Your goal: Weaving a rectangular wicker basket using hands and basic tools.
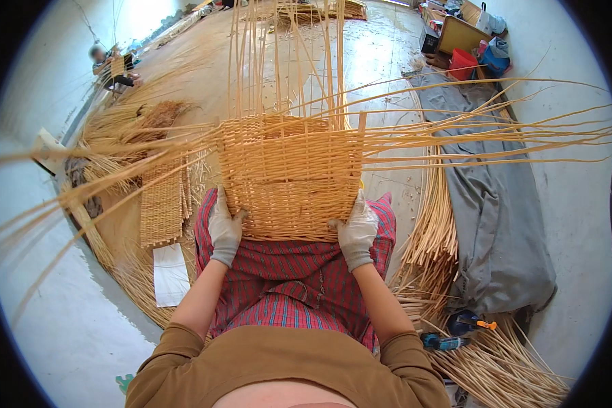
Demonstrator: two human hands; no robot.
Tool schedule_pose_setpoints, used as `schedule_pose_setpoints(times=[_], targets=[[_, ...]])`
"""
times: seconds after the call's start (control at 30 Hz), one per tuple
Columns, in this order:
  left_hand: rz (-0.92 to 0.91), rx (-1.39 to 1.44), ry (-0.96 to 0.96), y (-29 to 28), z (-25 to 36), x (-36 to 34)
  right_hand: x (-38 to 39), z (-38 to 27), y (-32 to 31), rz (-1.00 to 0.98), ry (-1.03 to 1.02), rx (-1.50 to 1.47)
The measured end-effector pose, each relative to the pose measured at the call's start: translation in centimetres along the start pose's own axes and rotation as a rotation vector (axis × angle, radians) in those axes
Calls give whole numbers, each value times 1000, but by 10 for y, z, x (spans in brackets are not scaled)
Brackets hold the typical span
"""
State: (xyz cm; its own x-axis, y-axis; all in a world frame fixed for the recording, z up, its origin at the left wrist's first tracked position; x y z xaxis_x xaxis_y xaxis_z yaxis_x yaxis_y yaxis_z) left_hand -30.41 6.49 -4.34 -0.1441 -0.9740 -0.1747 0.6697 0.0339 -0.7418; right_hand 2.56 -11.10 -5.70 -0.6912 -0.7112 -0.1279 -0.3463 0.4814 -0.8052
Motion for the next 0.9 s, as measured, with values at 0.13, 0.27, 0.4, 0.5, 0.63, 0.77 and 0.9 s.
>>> schedule_pose_setpoints(times=[0.13, 0.27, 0.4, 0.5, 0.63, 0.77, 0.9], targets=[[33, -373, 149, -4, 6, -6, -4, -15, 11, 62, -107, 285], [-3, -326, 95, -20, -1, -12, -3, -27, 22, 99, -111, 230], [-17, -280, 21, 3, -5, 0, 3, -13, 17, -27, -70, 151], [47, -233, 32, 10, -11, 13, 10, -9, 19, 27, -129, 214], [120, -333, 67, 5, -12, 18, 14, -16, 16, 81, -181, 182], [86, -344, 57, 6, -5, 15, 11, -18, 10, 106, -198, 136], [91, -345, 76, 9, -2, 14, 6, -16, 11, 73, -173, 119]])
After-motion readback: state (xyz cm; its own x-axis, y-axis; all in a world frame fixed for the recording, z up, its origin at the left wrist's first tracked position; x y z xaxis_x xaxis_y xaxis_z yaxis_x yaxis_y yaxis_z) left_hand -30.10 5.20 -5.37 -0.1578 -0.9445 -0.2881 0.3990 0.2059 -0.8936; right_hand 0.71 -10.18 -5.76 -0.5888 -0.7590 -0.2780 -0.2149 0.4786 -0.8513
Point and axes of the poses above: each hand's wrist, its own x-axis away from the middle knuckle, its own y-axis out of the palm, z = x × y, the point moved 9 cm from there along -x, towards the middle knuckle, and after that the axes turned 5 degrees about y, right-handed, at the moved point
